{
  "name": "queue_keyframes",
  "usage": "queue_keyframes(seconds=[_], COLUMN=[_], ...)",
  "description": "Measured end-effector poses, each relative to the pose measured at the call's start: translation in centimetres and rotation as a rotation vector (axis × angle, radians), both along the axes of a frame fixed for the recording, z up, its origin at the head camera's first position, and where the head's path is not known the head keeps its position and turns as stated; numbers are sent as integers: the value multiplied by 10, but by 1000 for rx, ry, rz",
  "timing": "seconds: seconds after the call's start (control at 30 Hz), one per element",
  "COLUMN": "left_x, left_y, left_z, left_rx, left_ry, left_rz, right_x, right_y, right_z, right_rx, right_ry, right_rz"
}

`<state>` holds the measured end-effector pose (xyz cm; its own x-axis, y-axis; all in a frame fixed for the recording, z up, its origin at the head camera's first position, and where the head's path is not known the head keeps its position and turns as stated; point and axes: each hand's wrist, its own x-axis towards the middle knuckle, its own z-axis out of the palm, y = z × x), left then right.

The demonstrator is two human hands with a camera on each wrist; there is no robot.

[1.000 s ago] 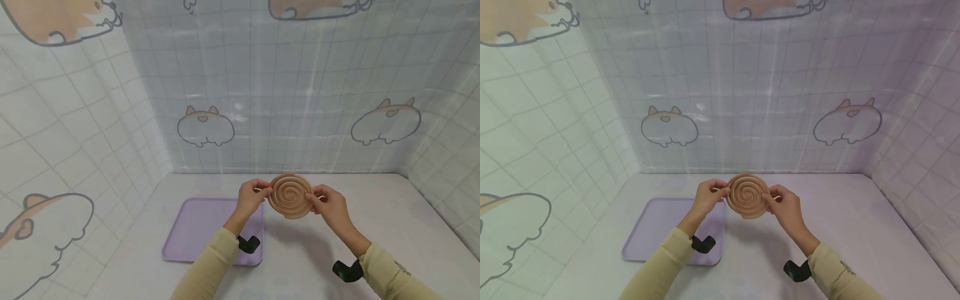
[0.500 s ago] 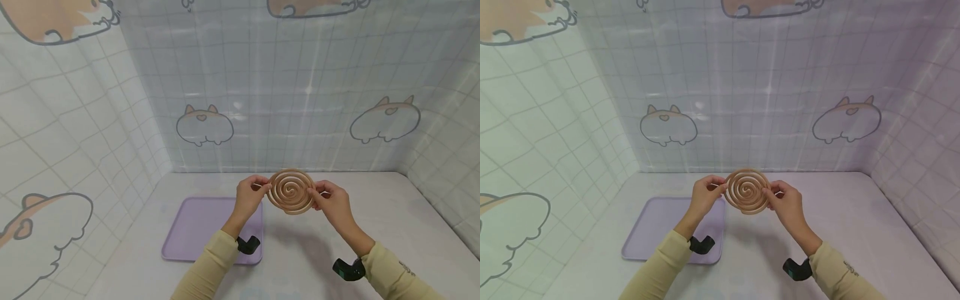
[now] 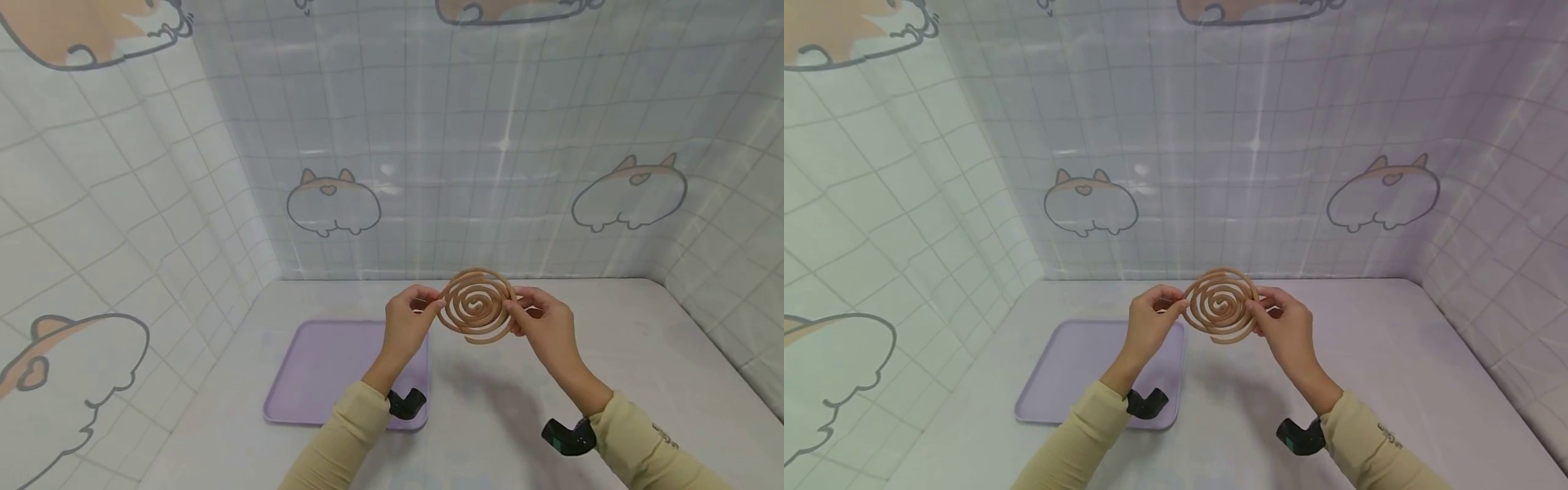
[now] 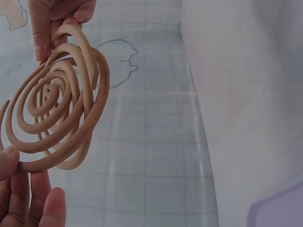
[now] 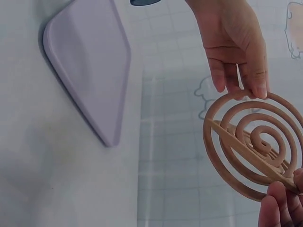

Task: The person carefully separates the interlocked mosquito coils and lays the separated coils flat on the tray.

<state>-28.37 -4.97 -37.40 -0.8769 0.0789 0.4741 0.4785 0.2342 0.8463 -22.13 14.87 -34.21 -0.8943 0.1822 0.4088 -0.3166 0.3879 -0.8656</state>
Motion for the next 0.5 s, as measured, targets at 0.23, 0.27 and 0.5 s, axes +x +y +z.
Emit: queue_keyframes(seconds=[0.23,0.27,0.5], left_x=[-1,-2,0], left_y=[0,0,-3], left_z=[0,1,15], left_rx=[28,32,91], left_ry=[-1,-3,-67], left_rz=[7,3,-103], right_x=[3,3,-3], right_y=[-5,-5,-2], right_z=[4,4,-4], right_rx=[-26,-30,-45], right_ry=[41,46,54], right_rz=[3,5,22])
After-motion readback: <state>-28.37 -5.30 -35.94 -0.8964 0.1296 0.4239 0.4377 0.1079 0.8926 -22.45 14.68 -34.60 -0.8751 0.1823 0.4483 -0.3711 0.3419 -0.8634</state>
